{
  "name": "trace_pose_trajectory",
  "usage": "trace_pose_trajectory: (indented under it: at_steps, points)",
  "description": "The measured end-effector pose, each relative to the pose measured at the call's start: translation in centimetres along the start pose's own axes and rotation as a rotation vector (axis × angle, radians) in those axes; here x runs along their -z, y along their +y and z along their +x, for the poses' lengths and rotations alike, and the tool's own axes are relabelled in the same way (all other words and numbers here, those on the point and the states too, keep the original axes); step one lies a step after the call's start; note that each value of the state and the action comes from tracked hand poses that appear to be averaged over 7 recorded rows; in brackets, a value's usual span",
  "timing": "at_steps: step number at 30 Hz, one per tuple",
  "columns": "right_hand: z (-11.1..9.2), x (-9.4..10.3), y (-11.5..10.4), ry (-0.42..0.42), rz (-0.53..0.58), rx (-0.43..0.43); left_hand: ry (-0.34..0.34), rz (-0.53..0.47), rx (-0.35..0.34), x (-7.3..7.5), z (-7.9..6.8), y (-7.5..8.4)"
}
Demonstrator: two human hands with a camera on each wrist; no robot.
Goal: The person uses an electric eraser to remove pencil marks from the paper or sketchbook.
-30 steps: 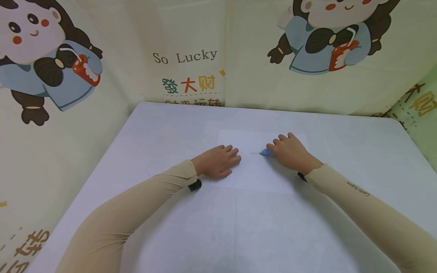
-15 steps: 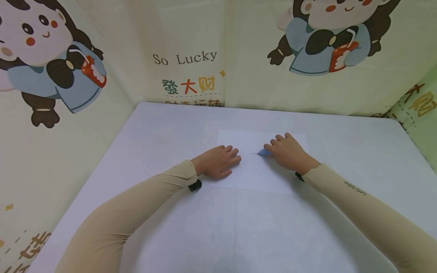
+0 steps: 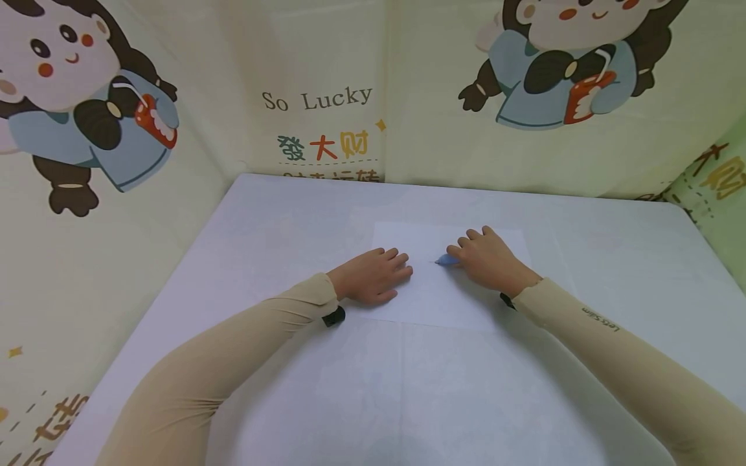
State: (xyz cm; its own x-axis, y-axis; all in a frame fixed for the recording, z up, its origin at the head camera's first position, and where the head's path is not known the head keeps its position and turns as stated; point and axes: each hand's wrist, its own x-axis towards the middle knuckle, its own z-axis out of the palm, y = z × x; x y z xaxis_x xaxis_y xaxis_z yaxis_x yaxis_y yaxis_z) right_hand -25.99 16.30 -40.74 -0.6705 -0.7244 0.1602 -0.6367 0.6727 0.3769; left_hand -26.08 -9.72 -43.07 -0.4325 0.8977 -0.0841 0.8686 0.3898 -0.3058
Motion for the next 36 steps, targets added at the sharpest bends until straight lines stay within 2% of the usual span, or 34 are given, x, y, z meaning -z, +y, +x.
trace_pose_trajectory:
  at_steps: [10, 25, 31, 36]
  points:
    - [-0.6, -0.2, 0.5, 0.06, -0.006, 0.01, -0.018, 0.004, 0.004, 0.0, 0.0, 0.1]
    - [-1.2, -0.5, 0.9, 0.061, -0.021, 0.013, -0.022, 0.014, 0.005, 0.2, -0.1, 0.2]
    - [-1.0, -0.5, 0.7, 0.078, -0.021, 0.025, -0.025, 0.0, 0.004, 0.2, 0.0, 0.3]
    - [-0.7, -0.4, 0.5, 0.06, -0.028, 0.026, -0.027, 0.0, 0.004, 0.2, 0.1, 0.4]
